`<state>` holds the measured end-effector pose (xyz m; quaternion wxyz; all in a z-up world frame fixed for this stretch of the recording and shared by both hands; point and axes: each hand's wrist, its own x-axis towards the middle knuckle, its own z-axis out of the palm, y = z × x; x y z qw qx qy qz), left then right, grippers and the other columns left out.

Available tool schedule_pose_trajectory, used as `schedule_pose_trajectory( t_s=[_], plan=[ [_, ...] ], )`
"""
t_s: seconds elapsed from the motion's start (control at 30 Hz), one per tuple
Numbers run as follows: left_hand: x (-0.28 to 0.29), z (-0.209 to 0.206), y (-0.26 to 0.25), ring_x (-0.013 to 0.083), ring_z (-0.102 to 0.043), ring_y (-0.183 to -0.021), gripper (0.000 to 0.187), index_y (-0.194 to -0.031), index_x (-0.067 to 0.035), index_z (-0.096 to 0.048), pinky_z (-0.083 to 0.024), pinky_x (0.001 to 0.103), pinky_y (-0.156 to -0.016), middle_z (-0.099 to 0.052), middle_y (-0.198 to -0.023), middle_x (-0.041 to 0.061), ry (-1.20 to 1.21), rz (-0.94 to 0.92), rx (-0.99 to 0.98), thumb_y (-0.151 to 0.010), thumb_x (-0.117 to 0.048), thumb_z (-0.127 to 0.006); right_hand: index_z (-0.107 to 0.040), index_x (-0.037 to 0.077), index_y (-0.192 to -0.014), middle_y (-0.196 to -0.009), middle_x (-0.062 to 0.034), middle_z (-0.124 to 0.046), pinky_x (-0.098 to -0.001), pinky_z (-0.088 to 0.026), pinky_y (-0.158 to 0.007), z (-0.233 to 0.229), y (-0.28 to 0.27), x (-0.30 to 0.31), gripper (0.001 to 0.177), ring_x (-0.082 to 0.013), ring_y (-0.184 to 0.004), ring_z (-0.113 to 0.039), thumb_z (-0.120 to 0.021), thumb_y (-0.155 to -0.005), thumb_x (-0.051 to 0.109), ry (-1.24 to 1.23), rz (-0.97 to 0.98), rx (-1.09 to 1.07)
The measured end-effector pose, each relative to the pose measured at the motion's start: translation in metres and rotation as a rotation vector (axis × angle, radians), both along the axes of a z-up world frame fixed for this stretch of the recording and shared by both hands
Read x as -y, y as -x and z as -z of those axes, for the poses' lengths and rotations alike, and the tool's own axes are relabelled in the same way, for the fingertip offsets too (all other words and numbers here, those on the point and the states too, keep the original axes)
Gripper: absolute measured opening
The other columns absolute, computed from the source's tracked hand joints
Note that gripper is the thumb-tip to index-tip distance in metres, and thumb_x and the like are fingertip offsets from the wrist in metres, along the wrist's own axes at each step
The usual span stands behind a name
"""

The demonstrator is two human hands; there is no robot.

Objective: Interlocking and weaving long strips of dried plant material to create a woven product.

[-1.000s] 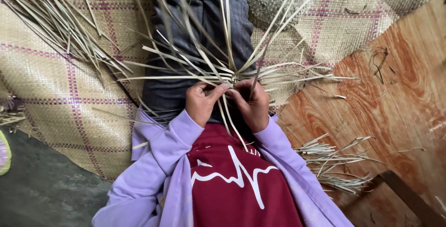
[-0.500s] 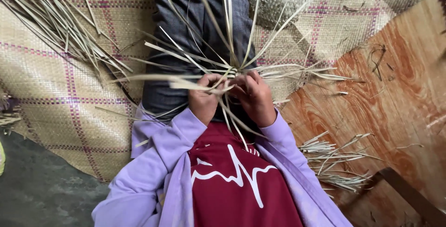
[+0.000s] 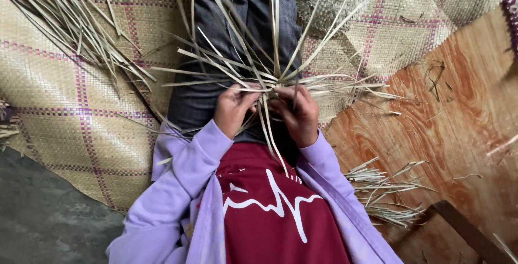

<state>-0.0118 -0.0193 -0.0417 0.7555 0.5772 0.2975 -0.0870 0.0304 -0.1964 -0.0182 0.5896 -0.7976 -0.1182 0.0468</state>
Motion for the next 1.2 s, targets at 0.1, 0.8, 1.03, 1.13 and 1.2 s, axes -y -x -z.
schedule_pose_trajectory(
  t_s=[0.1, 0.8, 1.03, 1.13, 1.2],
  plan=[
    [-0.023, -0.040, 0.007, 0.0299, -0.075, -0.080, 0.032, -0.107, 0.003, -0.070, -0.064, 0.033, -0.068, -0.069, -0.094, 0.017, -0.704, 0.197, 0.251, -0.087, -0.015, -0.087, -0.079, 0.011, -0.119, -0.094, -0.0124, -0.064, -0.0378, -0.057, -0.081, 0.001, 0.006, -0.005, 0.030, -0.0285, -0.082, -0.069, -0.080, -0.091, 0.001, 0.017, -0.004, 0.035],
    [-0.057, -0.037, 0.006, 0.0245, -0.073, -0.084, 0.009, -0.100, -0.022, -0.072, -0.055, 0.041, -0.076, -0.067, -0.086, -0.002, -1.106, 0.578, 0.295, -0.100, -0.031, -0.069, -0.081, 0.014, -0.119, -0.093, -0.0126, -0.056, -0.0374, -0.056, -0.076, 0.000, 0.008, -0.012, 0.030, -0.0307, -0.080, -0.065, -0.077, -0.093, 0.000, 0.150, -0.035, 0.152],
    [-0.166, -0.058, 0.075, 0.0219, -0.072, -0.092, 0.009, -0.108, -0.029, -0.073, -0.051, 0.040, -0.086, -0.070, -0.094, -0.006, -1.236, 0.640, 0.071, -0.104, -0.036, -0.069, -0.080, 0.013, -0.121, -0.092, -0.0109, -0.054, -0.0352, -0.056, -0.078, -0.002, 0.008, -0.014, 0.028, -0.0287, -0.082, -0.064, -0.077, -0.095, 0.003, 0.146, -0.033, 0.131],
    [-0.192, -0.068, 0.097, 0.0277, -0.073, -0.092, 0.009, -0.110, -0.032, -0.072, -0.057, 0.046, -0.083, -0.070, -0.094, 0.000, -1.301, 0.693, -0.228, -0.103, -0.036, -0.069, -0.081, 0.012, -0.120, -0.092, -0.0114, -0.054, -0.0352, -0.055, -0.077, -0.001, 0.009, -0.014, 0.027, -0.0278, -0.082, -0.063, -0.077, -0.095, 0.001, 0.133, -0.023, 0.120],
    [-0.190, -0.049, 0.107, 0.0251, -0.067, -0.103, 0.006, -0.105, -0.029, -0.076, -0.043, 0.044, -0.095, -0.067, -0.103, -0.002, -1.743, 0.629, -0.092, -0.098, -0.029, -0.075, -0.080, 0.010, -0.122, -0.091, -0.0130, -0.054, -0.0357, -0.055, -0.079, -0.001, 0.009, -0.013, 0.029, -0.0290, -0.083, -0.062, -0.077, -0.095, 0.000, 0.114, -0.020, 0.113]
  ],
)
